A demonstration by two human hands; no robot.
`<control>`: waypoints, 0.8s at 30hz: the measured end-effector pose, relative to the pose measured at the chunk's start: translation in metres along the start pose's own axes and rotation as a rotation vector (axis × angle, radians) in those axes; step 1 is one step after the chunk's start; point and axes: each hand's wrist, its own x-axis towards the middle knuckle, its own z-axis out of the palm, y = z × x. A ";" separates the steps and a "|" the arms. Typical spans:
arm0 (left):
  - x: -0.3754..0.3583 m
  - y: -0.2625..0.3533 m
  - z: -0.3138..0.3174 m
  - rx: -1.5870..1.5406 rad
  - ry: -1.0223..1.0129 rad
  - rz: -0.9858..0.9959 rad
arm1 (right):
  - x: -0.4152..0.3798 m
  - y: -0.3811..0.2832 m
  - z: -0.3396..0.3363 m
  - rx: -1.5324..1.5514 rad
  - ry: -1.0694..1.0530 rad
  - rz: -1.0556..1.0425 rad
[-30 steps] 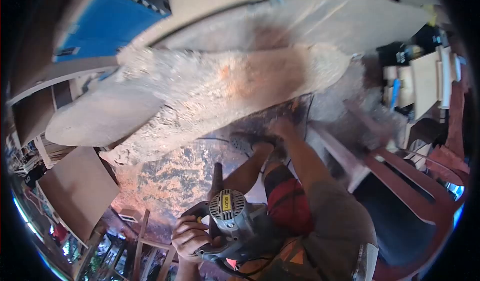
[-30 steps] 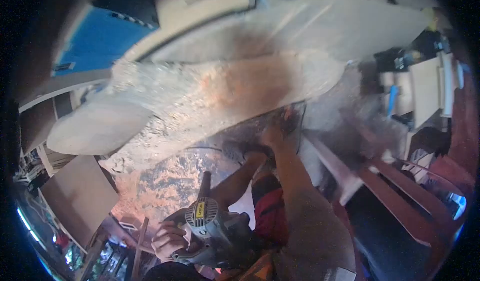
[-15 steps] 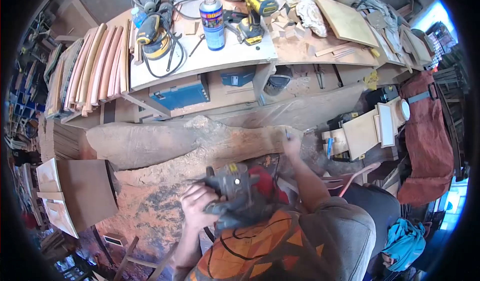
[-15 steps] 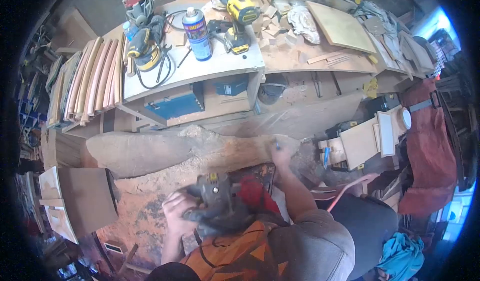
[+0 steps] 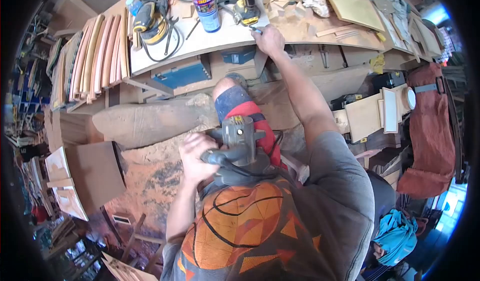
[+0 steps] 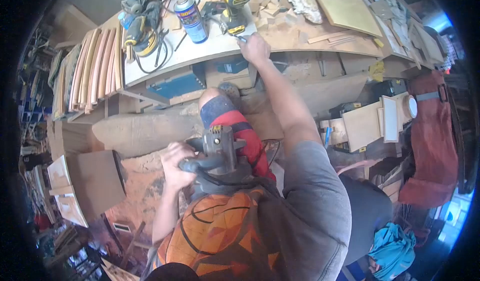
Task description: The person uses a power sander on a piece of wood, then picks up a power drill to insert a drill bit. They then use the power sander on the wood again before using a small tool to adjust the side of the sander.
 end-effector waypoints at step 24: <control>0.027 0.012 0.001 0.203 -0.036 -0.044 | -0.203 -0.086 -0.162 0.455 -0.520 -0.571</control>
